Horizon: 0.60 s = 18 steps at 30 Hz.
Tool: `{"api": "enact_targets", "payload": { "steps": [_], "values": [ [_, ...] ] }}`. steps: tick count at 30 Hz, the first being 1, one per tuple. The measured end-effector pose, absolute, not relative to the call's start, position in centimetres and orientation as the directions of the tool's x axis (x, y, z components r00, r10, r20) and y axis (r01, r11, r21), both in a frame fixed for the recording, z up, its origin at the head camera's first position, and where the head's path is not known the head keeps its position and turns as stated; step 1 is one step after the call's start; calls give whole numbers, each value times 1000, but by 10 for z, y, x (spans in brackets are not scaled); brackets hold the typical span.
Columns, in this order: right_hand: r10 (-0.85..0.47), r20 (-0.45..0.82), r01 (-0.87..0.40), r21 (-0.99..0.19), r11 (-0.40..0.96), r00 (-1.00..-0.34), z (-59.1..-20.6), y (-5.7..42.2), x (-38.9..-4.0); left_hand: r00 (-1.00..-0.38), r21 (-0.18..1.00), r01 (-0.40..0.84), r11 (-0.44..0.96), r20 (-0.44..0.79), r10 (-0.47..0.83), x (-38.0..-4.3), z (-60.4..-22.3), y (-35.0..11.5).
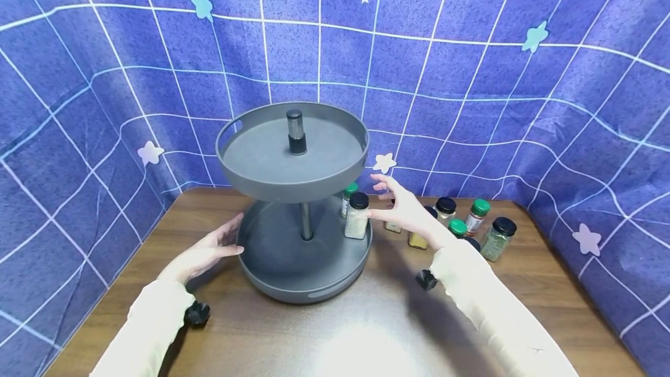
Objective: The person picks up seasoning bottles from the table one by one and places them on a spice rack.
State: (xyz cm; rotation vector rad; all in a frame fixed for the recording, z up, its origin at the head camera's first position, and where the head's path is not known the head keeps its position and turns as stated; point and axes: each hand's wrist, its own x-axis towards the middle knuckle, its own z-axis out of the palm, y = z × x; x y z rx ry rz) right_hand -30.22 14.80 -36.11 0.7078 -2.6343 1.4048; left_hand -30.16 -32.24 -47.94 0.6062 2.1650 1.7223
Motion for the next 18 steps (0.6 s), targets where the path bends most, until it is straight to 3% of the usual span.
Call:
{"api": "enact_targets", "payload": {
  "steps": [18],
  "values": [
    [-314,332,-448,-766,461,-890,-317,193,-286,-860,979,129,159,31,509,-300,-478,-321]
  ]
}}
